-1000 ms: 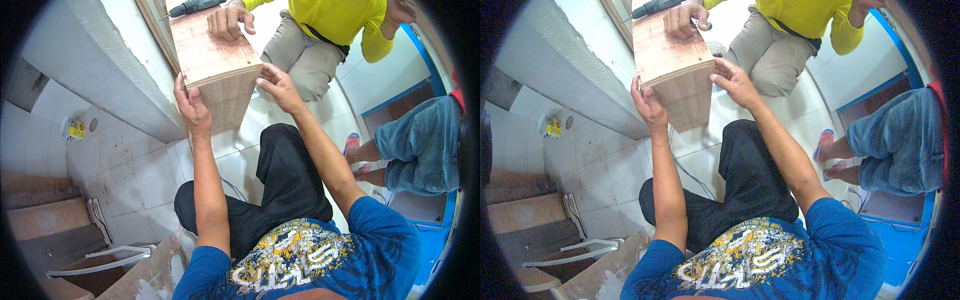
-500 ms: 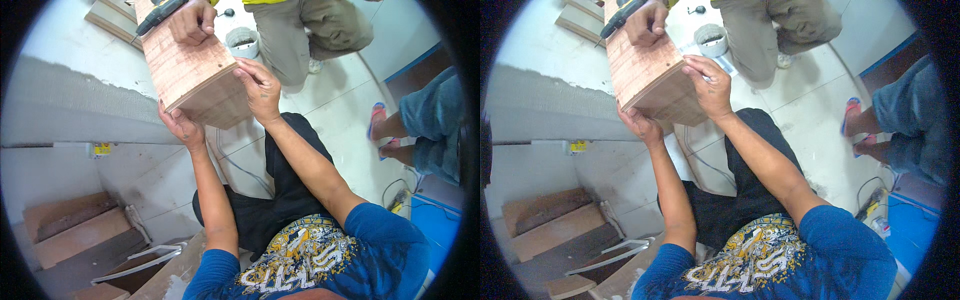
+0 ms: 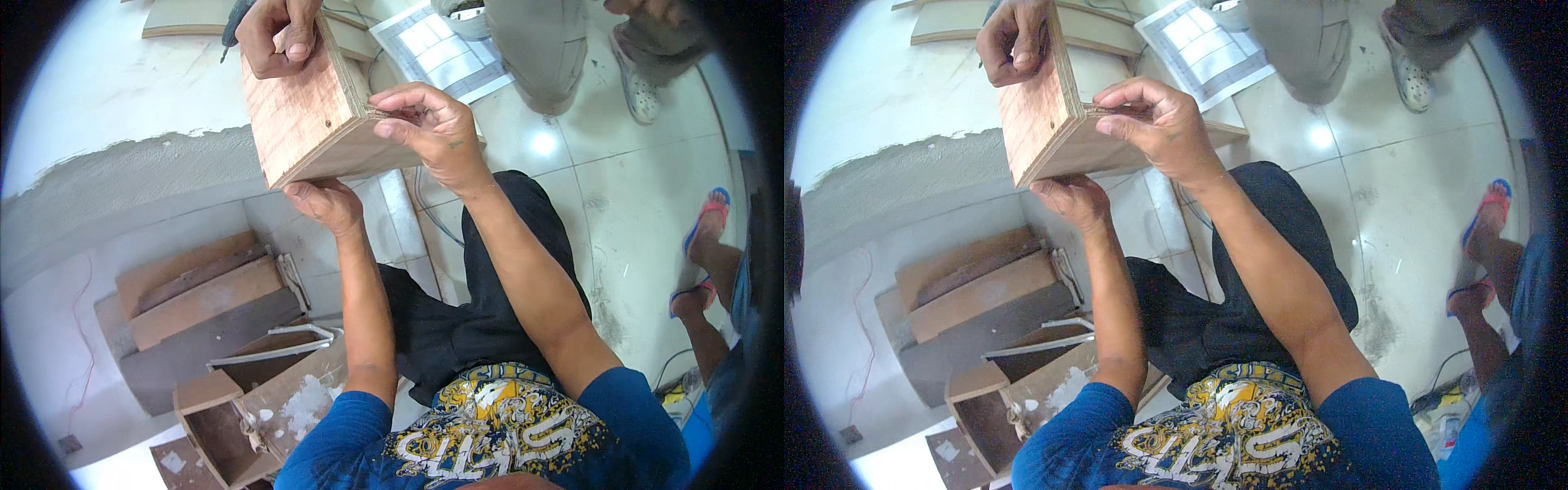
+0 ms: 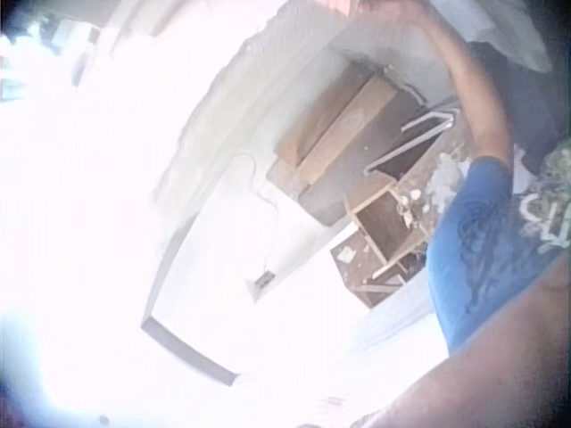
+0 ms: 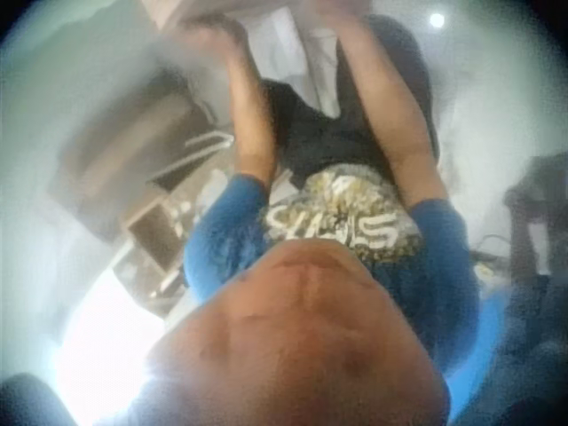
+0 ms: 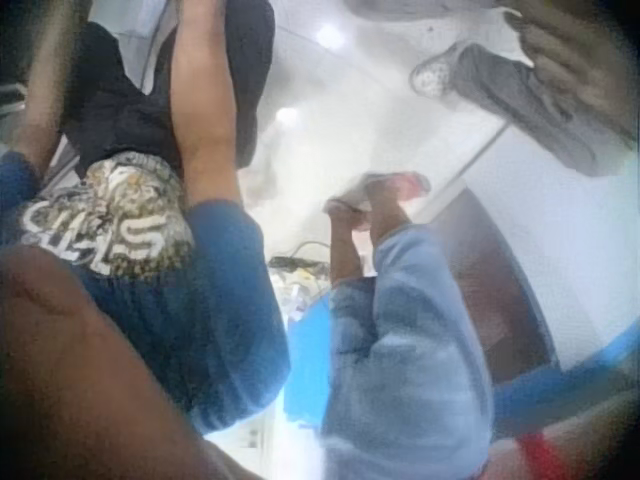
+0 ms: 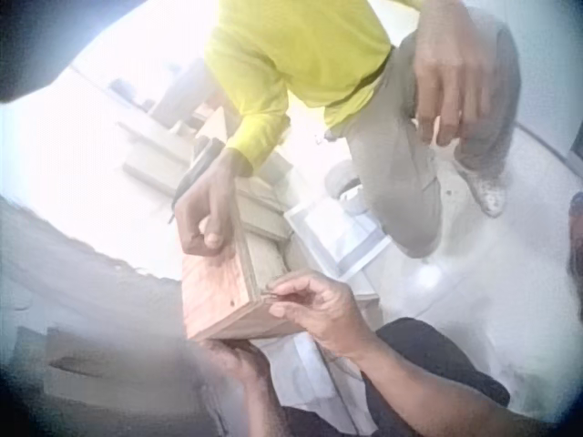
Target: The person assists in assembling a wooden box by holding pieces in place while another person uses a power drill to secure them. The person also uses a utility knife to cut a white board and positions wooden panels for assembly.
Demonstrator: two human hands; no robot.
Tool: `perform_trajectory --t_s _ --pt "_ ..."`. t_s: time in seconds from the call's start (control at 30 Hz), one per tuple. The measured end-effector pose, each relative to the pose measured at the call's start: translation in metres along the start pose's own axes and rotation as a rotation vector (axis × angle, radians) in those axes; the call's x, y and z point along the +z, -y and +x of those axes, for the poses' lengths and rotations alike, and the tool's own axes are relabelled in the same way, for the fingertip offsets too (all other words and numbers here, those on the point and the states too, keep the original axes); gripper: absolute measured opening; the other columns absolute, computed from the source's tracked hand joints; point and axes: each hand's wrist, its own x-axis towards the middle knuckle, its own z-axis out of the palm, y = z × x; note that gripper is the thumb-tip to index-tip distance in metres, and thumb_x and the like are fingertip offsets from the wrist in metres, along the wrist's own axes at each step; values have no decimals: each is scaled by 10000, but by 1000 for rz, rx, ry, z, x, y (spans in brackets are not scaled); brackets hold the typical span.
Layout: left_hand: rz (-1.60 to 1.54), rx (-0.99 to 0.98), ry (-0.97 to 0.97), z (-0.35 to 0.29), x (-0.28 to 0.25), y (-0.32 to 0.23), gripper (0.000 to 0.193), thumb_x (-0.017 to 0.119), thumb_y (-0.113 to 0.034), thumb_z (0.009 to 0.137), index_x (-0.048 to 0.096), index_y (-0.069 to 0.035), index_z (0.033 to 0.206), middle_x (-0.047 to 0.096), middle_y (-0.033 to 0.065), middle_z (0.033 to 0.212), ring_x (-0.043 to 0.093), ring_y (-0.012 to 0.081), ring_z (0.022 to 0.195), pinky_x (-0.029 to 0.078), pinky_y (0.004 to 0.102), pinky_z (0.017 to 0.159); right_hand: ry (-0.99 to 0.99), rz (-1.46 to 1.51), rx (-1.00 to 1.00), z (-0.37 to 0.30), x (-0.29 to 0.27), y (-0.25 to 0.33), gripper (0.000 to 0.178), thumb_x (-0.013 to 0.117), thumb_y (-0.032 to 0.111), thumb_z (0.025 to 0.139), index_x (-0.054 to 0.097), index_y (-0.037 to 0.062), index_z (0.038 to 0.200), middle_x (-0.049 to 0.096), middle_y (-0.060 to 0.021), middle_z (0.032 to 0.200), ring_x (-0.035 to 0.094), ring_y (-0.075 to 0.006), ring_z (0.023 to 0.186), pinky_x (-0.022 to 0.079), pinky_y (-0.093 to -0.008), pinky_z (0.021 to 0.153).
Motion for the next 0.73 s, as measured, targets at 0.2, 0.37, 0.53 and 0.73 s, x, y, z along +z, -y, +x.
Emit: perform_trajectory --t_s 0.2,0.37,0.53,0.73 --pt "20 -23 -58 -1 13 -7 795 364 -692 1005 382 -23 1435 457 181 1434 481 301 1317 395 466 1119 5 -78 -31 1 2 9 197 771 46 856 705 6 1037 709 -83 1092 664 -153 1032 520 -301 941" --pt "18 -49 -45 0 9 -4 856 371 -718 986 337 -9 1464 421 184 1472 442 290 1356 363 465 1142 -3 -138 -73 3 2 13 185 762 33 844 711 9 1021 706 -83 1049 669 -178 1021 517 -317 942" --pt "1 -47 -36 -2 11 -4 853 365 -716 989 340 -11 1468 423 183 1474 440 292 1362 360 462 1149 -8 -123 -38 3 4 15 188 759 27 839 712 6 1020 709 -83 1039 671 -183 1012 514 -320 937" --pt "27 -23 -44 -1 10 -2 820 329 -696 1009 357 -15 1466 447 185 1462 467 316 1349 377 468 1149 9 -151 -68 4 0 12 197 765 42 839 719 23 1029 713 -83 1052 673 -202 1013 507 -334 958"
